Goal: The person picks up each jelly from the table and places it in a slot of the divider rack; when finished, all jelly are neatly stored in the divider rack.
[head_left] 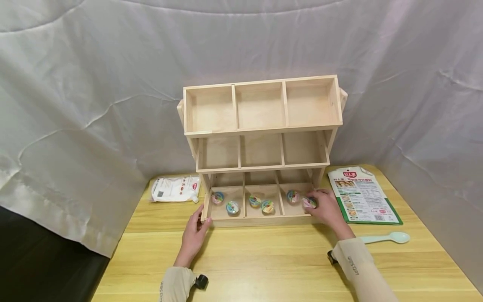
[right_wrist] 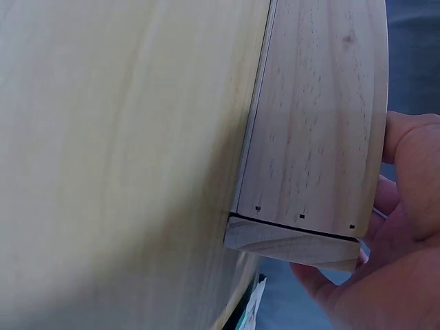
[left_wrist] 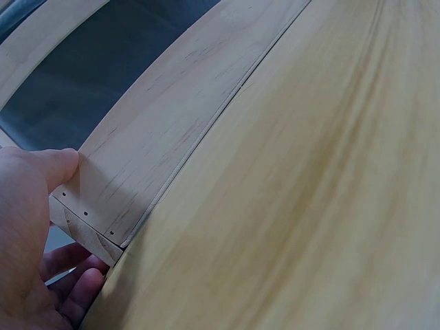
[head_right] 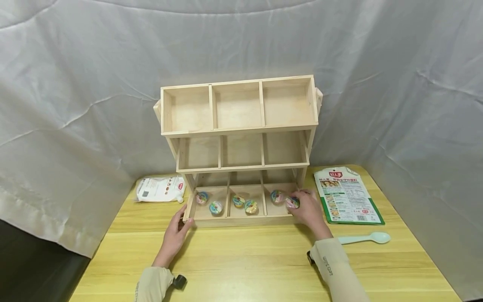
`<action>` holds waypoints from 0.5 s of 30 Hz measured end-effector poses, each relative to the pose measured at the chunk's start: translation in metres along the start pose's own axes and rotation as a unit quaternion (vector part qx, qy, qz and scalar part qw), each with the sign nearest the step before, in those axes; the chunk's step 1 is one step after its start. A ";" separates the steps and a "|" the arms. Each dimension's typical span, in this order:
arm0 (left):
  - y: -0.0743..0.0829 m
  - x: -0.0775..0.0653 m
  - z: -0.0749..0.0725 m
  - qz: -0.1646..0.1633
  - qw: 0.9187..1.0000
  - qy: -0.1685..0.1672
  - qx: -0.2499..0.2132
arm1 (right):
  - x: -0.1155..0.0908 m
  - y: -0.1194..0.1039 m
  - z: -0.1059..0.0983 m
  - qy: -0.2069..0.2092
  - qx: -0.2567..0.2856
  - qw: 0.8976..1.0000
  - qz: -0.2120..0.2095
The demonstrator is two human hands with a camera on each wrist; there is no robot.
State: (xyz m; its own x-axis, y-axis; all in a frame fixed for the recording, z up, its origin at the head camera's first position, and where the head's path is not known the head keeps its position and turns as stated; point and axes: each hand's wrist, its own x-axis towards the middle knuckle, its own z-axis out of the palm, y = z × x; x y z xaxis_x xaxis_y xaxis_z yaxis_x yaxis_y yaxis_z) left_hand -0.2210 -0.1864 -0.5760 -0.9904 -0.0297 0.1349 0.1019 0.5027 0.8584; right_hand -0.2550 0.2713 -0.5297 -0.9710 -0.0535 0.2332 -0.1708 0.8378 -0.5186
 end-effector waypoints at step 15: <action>0.001 0.001 0.000 0.005 1.000 0.002 -0.003 | -0.003 0.000 0.001 0.002 0.011 1.000 0.010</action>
State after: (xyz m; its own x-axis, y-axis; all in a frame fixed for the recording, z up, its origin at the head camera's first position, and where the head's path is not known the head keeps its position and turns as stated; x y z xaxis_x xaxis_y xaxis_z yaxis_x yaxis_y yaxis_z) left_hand -0.2214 -0.1863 -0.5751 -0.9890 -0.0288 0.1453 0.1119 0.4977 0.8601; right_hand -0.2522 0.2707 -0.5310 -0.9735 -0.0351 0.2261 -0.1553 0.8270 -0.5404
